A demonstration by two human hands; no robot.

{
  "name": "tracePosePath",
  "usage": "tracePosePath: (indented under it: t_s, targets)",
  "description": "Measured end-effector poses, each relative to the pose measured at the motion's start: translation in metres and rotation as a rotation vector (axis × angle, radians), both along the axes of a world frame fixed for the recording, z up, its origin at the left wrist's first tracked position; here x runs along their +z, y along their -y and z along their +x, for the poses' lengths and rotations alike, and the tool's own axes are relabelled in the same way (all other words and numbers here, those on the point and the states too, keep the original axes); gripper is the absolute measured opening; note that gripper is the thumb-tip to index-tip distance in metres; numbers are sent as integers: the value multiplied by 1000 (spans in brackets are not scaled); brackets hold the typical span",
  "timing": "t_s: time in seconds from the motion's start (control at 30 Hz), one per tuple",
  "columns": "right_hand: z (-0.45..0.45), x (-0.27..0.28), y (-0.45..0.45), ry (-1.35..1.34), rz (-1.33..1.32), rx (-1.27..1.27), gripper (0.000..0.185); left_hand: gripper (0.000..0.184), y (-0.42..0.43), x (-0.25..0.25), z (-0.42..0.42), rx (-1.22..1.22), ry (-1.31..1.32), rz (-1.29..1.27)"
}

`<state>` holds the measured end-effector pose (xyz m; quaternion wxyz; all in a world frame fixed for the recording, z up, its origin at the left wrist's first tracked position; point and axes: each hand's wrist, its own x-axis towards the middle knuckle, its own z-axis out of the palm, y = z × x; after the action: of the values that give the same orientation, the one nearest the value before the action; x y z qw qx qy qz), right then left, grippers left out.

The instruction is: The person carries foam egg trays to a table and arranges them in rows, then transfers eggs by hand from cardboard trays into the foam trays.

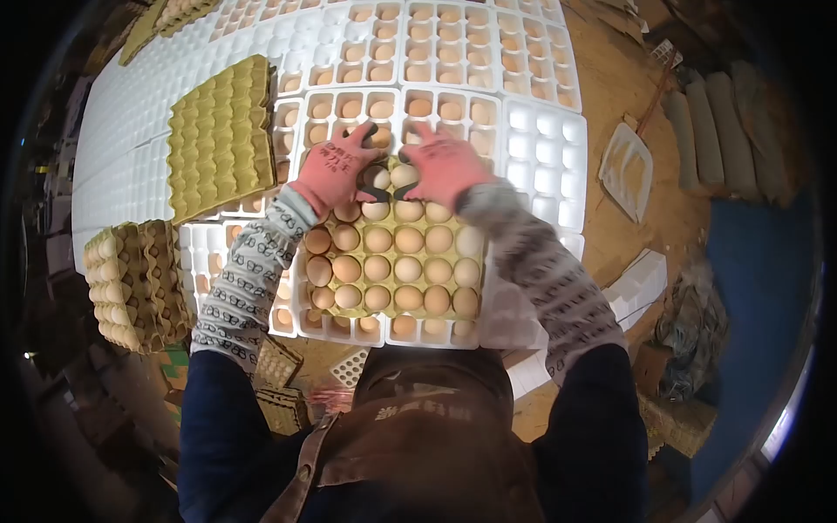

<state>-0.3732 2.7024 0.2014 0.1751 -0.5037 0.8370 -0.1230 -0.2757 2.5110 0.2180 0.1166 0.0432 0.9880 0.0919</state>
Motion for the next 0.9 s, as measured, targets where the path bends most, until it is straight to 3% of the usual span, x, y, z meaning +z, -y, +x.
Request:
tracePosePath:
  t_s: [0.03, 0.1, 0.17, 0.2, 0.23, 0.3, 0.37, 0.4, 0.47, 0.5, 0.53, 0.57, 0.6, 0.67, 0.77, 0.8, 0.83, 0.87, 0.9]
  targets:
    - [7, -1, 14, -238, 220, 43, 52, 67, -8, -3, -10, -51, 32, -116]
    - [2, 21, 7, -135, 175, 50, 56, 66, -3, -4, -14, -52, 54, -81]
    - [-12, 3, -36, 208, -283, -225, 54, 66, 16, -6, -11, -81, 64, 82]
    - [-15, 1, -63, 638, -531, -425, 53, 67, 24, 4, -10, -60, 88, 272]
    - [-22, -2, -90, 1066, -792, -613, 51, 47, 19, 20, -10, 159, 175, 546]
    - [-54, -18, -162, 1408, -874, -736, 51, 42, 17, 2, -22, 320, 236, 1234]
    - [-76, -20, -191, 1124, -790, -1155, 49, 45, -50, 0, -44, 262, 81, 1473]
    - [-90, -27, -201, 1014, -724, -1113, 36, 46, -75, -42, -60, 280, 89, 1584]
    - [-108, -64, -211, 500, -559, -940, 33, 49, -122, -69, -99, 264, 127, 1659]
    - [-113, -78, -216, 256, -467, -841, 32, 49, -142, -53, -115, 235, 160, 1623]
    - [-112, -68, -214, 264, -423, -805, 38, 48, -155, -54, -131, 402, 276, 1716]
    - [-118, -57, -216, 506, -456, -880, 37, 51, -162, -55, -145, 576, 394, 1798]
    - [-125, -46, -217, 749, -486, -952, 37, 50, -161, -43, -152, 610, 408, 1561]
    - [-136, -32, -221, 1088, -620, -1144, 33, 50, -154, -77, -162, 498, 283, 1458]
    - [-154, -70, -239, 807, -1013, -882, 31, 50, -160, -63, -173, 488, 179, 1222]
    - [-169, -91, -244, 1029, -1030, -914, 33, 51, -163, -54, -179, 499, 144, 1099]
    - [-163, -75, -230, 746, -884, -920, 34, 52, -165, -51, -182, 507, 113, 978]
    - [-153, -62, -214, 472, -727, -911, 35, 53, -169, -62, -188, 329, -181, 461]
    - [-145, -51, -203, 207, -561, -883, 37, 49, -177, -62, -192, 276, -193, 155]
